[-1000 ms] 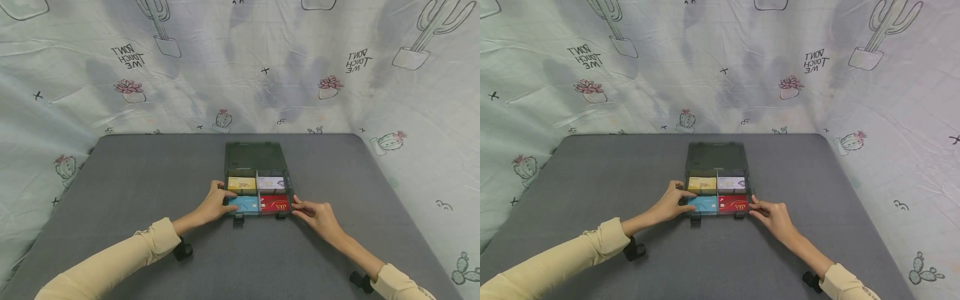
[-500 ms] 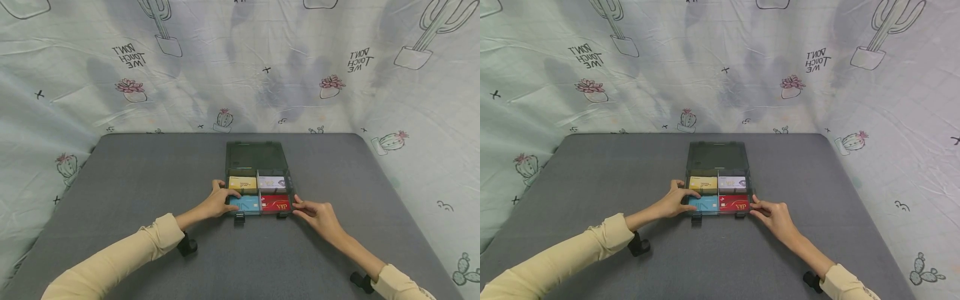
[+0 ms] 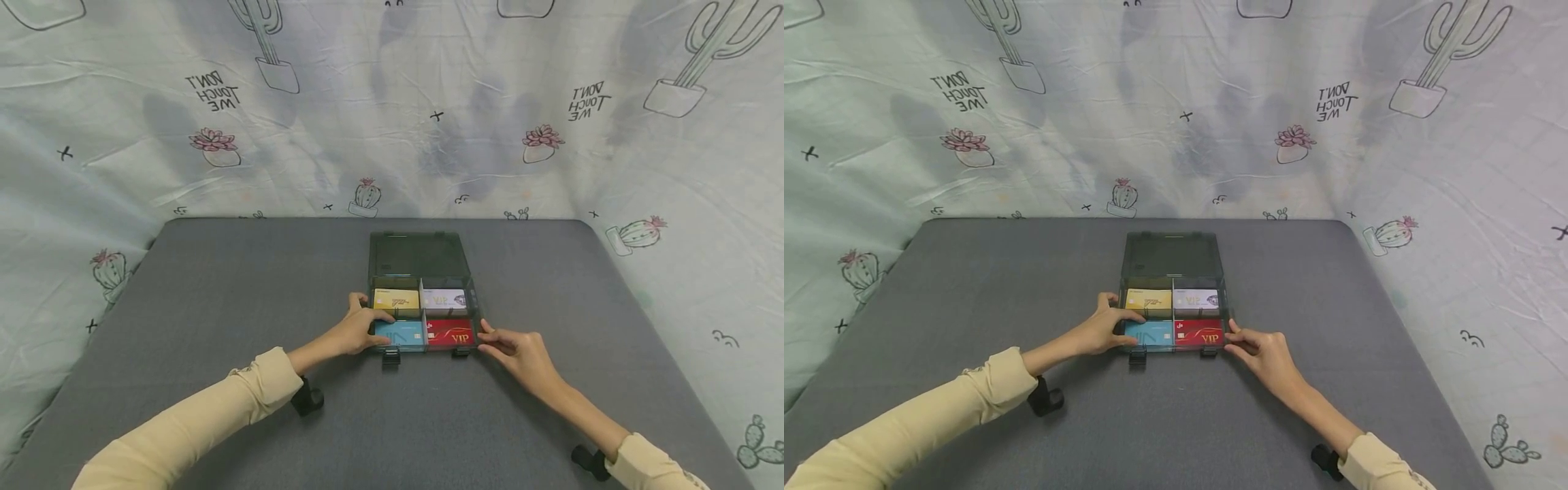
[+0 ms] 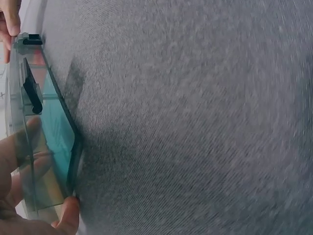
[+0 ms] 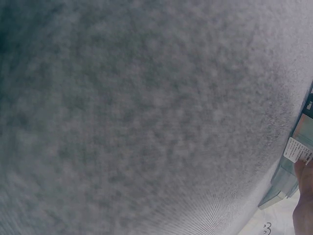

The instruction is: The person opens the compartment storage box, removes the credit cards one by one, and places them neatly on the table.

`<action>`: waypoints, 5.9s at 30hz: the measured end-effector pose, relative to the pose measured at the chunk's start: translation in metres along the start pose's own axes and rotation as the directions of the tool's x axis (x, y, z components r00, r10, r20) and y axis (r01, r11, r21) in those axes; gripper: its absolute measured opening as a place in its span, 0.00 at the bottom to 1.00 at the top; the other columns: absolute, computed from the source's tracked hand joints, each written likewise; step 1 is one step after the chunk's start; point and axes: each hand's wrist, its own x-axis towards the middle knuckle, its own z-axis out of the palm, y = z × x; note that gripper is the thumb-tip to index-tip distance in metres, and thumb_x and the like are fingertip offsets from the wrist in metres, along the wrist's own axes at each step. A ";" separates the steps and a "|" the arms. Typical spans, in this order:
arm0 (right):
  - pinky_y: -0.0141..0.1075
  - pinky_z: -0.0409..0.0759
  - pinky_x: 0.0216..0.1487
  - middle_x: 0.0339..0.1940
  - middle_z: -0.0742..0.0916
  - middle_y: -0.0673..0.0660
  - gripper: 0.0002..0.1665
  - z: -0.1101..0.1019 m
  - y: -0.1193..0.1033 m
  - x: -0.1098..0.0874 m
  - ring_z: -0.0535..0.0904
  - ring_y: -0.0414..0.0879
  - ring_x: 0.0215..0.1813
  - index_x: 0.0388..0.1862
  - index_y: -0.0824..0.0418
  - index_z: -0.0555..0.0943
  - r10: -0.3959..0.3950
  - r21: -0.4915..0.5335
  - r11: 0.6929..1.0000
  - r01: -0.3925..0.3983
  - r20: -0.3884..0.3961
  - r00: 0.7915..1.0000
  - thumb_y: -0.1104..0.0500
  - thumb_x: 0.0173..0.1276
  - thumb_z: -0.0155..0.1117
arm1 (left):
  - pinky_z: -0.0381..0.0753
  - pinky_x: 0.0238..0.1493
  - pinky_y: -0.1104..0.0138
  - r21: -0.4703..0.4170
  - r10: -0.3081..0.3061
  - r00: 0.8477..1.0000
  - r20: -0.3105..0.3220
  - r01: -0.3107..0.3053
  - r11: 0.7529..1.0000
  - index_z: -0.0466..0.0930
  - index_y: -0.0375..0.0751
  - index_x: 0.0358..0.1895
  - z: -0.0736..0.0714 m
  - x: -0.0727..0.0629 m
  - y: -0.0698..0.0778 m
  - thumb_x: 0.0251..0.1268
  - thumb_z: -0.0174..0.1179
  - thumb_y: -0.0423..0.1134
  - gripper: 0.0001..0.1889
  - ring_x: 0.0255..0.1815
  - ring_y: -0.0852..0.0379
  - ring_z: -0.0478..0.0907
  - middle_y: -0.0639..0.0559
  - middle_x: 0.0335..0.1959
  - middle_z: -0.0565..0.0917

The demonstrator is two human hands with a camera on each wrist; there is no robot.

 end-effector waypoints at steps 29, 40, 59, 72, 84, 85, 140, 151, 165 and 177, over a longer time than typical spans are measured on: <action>0.20 0.78 0.38 0.35 0.89 0.61 0.11 -0.001 -0.001 0.004 0.86 0.54 0.41 0.31 0.69 0.86 0.020 -0.029 0.999 -0.020 0.002 1.000 0.73 0.46 0.76 | 0.77 0.38 0.65 -0.031 0.265 0.933 -0.242 -0.280 0.959 0.81 0.42 0.37 -0.001 -0.004 -0.004 0.66 0.59 0.32 0.02 0.33 0.63 0.76 0.54 0.34 0.83; 0.22 0.79 0.37 0.34 0.89 0.61 0.10 -0.003 -0.002 0.006 0.86 0.55 0.40 0.30 0.69 0.86 0.018 -0.038 0.999 -0.018 0.002 1.000 0.73 0.46 0.76 | 0.72 0.26 0.70 -0.186 0.160 0.943 -0.291 -0.219 0.958 0.85 0.39 0.39 -0.011 0.004 -0.017 0.65 0.60 0.33 0.05 0.23 0.63 0.70 0.52 0.34 0.85; 0.21 0.78 0.38 0.35 0.89 0.61 0.11 -0.002 0.000 0.005 0.85 0.54 0.42 0.31 0.68 0.86 0.028 -0.008 1.000 -0.028 0.004 1.000 0.73 0.46 0.76 | 0.79 0.45 0.62 -0.149 0.186 0.971 -0.148 -0.208 0.967 0.85 0.38 0.48 -0.025 -0.014 -0.040 0.45 0.74 0.40 0.23 0.43 0.54 0.76 0.51 0.45 0.80; 0.20 0.78 0.39 0.35 0.89 0.61 0.11 -0.002 0.000 0.004 0.85 0.54 0.42 0.32 0.68 0.86 0.011 -0.012 1.000 -0.011 0.004 1.000 0.73 0.47 0.75 | 0.79 0.50 0.59 0.078 0.320 0.945 -0.058 -0.316 0.946 0.81 0.32 0.54 -0.030 -0.020 -0.035 0.42 0.76 0.42 0.32 0.46 0.54 0.76 0.51 0.42 0.77; 0.21 0.79 0.38 0.35 0.89 0.61 0.12 -0.001 0.000 0.003 0.85 0.54 0.42 0.32 0.68 0.86 0.029 -0.004 1.000 -0.029 0.006 1.000 0.73 0.46 0.75 | 0.76 0.38 0.58 -0.013 0.361 0.922 -0.140 -0.366 0.930 0.82 0.34 0.53 -0.030 -0.018 -0.044 0.46 0.76 0.36 0.26 0.35 0.51 0.70 0.56 0.34 0.72; 0.21 0.78 0.38 0.35 0.89 0.60 0.12 -0.001 0.000 0.003 0.85 0.54 0.41 0.32 0.68 0.86 0.030 -0.005 1.000 -0.030 0.005 1.000 0.73 0.46 0.75 | 0.76 0.38 0.58 -0.019 0.370 0.917 -0.149 -0.376 0.926 0.82 0.34 0.53 -0.031 -0.017 -0.045 0.46 0.76 0.36 0.26 0.36 0.52 0.70 0.56 0.34 0.72; 0.22 0.79 0.39 0.38 0.88 0.60 0.12 -0.001 0.000 0.001 0.84 0.54 0.46 0.33 0.67 0.87 0.038 0.019 0.999 -0.038 0.002 0.999 0.73 0.46 0.75 | 0.74 0.43 0.53 0.138 0.209 0.968 -0.142 -0.189 0.972 0.81 0.35 0.55 -0.114 0.034 -0.141 0.49 0.74 0.33 0.26 0.39 0.46 0.72 0.45 0.37 0.75; 0.23 0.79 0.39 0.37 0.89 0.59 0.11 0.000 -0.002 0.001 0.84 0.53 0.46 0.32 0.67 0.86 0.066 0.012 0.998 -0.066 0.010 0.998 0.73 0.47 0.75 | 0.75 0.53 0.46 0.116 0.141 0.979 -0.145 -0.125 0.985 0.79 0.34 0.57 -0.121 0.045 -0.150 0.52 0.72 0.31 0.26 0.49 0.37 0.74 0.42 0.39 0.73; 0.23 0.79 0.39 0.37 0.89 0.59 0.11 0.002 -0.001 0.003 0.84 0.54 0.45 0.32 0.67 0.86 0.060 0.042 0.997 -0.060 0.003 0.998 0.73 0.47 0.75 | 0.72 0.55 0.44 0.134 0.071 0.988 -0.135 -0.053 0.990 0.78 0.34 0.58 -0.129 0.064 -0.157 0.54 0.71 0.32 0.26 0.52 0.37 0.72 0.38 0.45 0.74; 0.24 0.79 0.39 0.39 0.88 0.60 0.11 0.002 -0.002 0.001 0.84 0.54 0.47 0.33 0.68 0.86 0.079 0.055 0.995 -0.080 0.004 0.997 0.73 0.47 0.75 | 0.66 0.62 0.43 0.095 0.096 0.990 -0.099 -0.087 0.992 0.78 0.34 0.59 -0.129 0.077 -0.165 0.57 0.69 0.34 0.25 0.61 0.35 0.67 0.34 0.57 0.75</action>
